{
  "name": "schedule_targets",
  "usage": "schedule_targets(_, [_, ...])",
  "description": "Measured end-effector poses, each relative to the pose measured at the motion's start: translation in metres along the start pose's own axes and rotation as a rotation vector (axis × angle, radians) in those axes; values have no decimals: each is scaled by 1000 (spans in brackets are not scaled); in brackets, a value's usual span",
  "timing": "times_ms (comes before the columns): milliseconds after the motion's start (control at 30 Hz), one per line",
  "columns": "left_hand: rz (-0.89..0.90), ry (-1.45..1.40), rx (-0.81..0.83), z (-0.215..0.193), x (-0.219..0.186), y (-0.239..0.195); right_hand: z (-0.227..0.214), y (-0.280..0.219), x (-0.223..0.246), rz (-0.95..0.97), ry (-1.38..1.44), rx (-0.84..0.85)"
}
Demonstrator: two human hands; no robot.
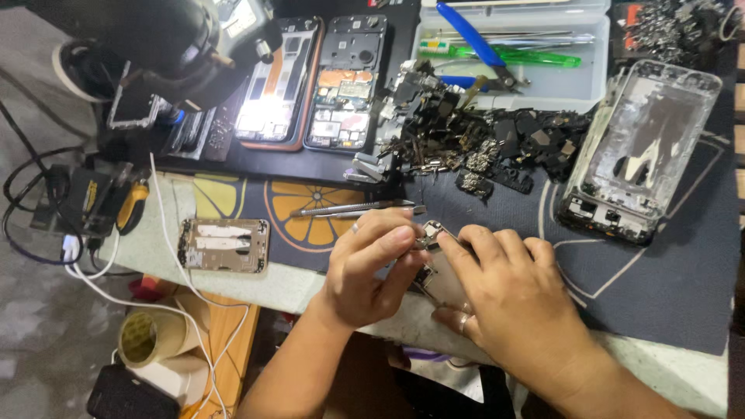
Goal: The person uses a small screwdriver and tweezers to remove screws and small components from a disassembled smartphone chassis. They place removed parts on the workbench and continue to pry and adjust internal components within the phone frame.
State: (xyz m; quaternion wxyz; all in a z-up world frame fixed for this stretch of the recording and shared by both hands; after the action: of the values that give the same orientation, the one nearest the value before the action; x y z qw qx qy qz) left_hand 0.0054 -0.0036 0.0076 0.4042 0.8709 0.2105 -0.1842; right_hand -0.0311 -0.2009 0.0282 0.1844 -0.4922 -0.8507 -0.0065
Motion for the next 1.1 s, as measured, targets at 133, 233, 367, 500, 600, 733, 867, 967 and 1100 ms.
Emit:
schedule_targets(133, [4, -104, 111, -14, -4, 11, 4, 0, -2, -3, 26, -42])
schedule_targets(233, [-28, -58, 13, -8, 2, 17, 7, 1, -7, -95, 55, -210])
schedule_targets(367, [-4, -12, -64, 4, 4, 3, 17, 5, -13, -32, 90, -155])
schedule_targets(500, [-73, -86, -85, 11, 7, -5, 17, 10, -10, -15, -18, -264])
schedule_targets(600, [-94, 27, -119, 9, 5, -9, 14, 12, -5, -4, -82, -288])
schedule_targets(733, [-78, 30, -119, 8, 2, -8, 12, 15, 1, 62, -111, -129])
schedule_targets(867, [-77, 52, -98, 6, -2, -9, 13, 13, 5, 31, 78, -246])
schedule_targets(967, [-58, -26, -87, 7, 0, -6, 13, 13, 5, 44, 134, -258])
schedule_targets(1100, [-61, 30, -100, 9, 0, -9, 14, 12, 4, 64, 149, -210])
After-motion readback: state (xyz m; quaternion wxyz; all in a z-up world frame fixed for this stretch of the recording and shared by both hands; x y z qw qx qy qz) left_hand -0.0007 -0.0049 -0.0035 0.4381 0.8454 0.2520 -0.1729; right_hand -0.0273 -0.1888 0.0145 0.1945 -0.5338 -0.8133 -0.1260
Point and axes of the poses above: each hand's wrist, its own y-axis towards the middle knuckle, its own z-axis out of the palm, x = y × z, the point moved 1 cm from there along y, towards the middle knuckle, and after that the axes turned 15 degrees about x, right-handed, at the moved point
